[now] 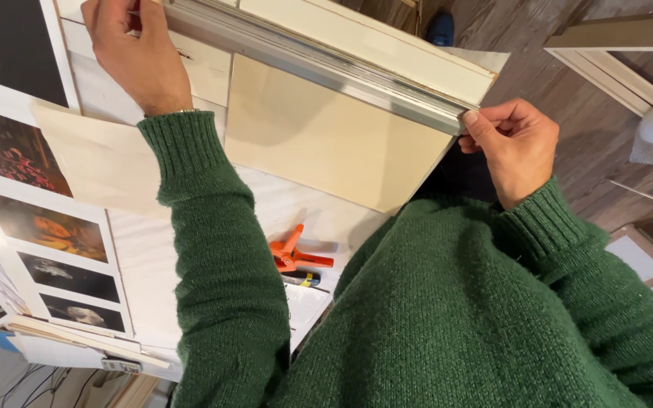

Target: Cutting a paper mat for an art print using a ruler and a utility knife.

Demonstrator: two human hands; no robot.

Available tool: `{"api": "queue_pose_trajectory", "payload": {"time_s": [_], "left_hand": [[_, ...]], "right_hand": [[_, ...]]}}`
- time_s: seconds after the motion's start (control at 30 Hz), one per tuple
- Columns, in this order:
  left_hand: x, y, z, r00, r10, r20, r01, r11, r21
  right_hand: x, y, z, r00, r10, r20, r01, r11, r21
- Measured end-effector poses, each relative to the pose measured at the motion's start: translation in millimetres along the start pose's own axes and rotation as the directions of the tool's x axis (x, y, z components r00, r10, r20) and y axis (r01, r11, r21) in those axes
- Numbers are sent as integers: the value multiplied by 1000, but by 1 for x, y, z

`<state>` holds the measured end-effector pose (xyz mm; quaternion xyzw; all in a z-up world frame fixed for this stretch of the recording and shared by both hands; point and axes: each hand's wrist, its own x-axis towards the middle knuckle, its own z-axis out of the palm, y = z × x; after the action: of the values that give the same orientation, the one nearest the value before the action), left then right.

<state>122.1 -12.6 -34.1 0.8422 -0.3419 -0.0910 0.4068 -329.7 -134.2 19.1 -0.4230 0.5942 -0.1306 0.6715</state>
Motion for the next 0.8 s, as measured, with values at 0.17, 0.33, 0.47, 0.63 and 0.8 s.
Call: {"api": "queue_pose_trajectory", "payload": {"time_s": [0.17, 0.33, 0.47, 0.63, 0.8], "left_hand": [[-3, 19, 3, 1000, 11, -12, -11, 999, -38], [-19, 72, 0, 971, 234, 54, -239, 961, 138], [-27, 94, -2, 914, 277, 297, -342, 920, 193], [-16, 116, -3, 816, 349, 460, -488, 842, 229], [-17, 93, -8, 845, 229, 483, -376, 897, 233]], "right_hand": [[0, 0, 0, 1000, -1, -6, 1, 1000, -20], [-2, -2, 2, 1000, -2, -15, 1, 999, -36], [-2, -3, 1, 1000, -6, -8, 5, 998, -55], [-1, 0, 1, 1000, 0, -16, -1, 999, -51], [-2, 2, 2, 999, -13, -31, 12, 1000, -17]]}}
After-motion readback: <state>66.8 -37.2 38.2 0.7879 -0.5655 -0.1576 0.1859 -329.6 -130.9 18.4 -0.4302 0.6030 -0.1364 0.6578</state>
